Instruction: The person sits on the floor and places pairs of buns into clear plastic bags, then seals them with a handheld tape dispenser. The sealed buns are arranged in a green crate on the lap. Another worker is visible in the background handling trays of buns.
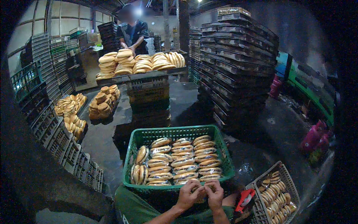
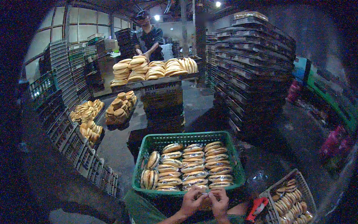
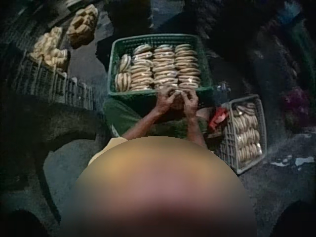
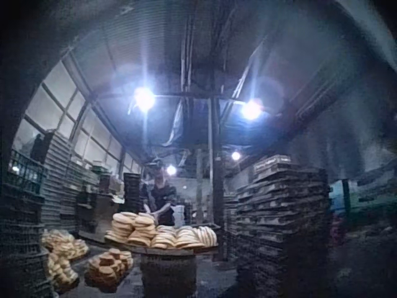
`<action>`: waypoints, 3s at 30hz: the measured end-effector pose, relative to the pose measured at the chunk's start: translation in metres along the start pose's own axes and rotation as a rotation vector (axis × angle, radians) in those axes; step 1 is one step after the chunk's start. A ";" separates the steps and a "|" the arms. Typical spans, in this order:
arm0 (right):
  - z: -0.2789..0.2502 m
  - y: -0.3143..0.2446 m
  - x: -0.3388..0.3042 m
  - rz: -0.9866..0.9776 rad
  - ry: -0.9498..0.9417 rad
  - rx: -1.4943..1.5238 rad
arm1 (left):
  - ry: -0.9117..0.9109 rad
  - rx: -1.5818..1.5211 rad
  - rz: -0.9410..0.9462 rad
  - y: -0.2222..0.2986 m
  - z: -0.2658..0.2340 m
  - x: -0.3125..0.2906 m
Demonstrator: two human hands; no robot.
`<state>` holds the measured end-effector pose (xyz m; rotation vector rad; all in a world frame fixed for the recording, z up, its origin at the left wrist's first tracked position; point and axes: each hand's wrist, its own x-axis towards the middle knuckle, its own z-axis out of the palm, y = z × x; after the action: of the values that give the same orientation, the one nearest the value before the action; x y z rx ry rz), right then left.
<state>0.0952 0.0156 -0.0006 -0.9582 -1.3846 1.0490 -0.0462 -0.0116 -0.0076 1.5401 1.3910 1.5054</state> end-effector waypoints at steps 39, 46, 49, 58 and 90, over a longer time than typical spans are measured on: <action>-0.080 -0.004 -0.045 0.279 -0.059 -0.001 | -0.106 -0.036 -0.207 0.027 0.050 -0.018; -0.043 -0.020 -0.027 -0.084 -0.259 -0.384 | -0.054 -0.343 -0.420 0.005 0.013 -0.011; -0.036 -0.013 -0.008 -0.122 -0.140 -0.250 | -0.404 -0.517 -0.303 -0.006 -0.013 -0.003; -0.003 0.056 0.011 0.127 -0.040 -0.191 | 0.379 0.683 -0.117 -0.088 -0.169 0.140; 0.069 0.030 0.005 0.231 -0.367 0.050 | 0.456 0.597 0.017 -0.053 -0.218 0.039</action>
<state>0.0252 0.0238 -0.0285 -0.9355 -1.5594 1.4832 -0.2734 -0.0156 0.0023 1.5865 2.2535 1.6027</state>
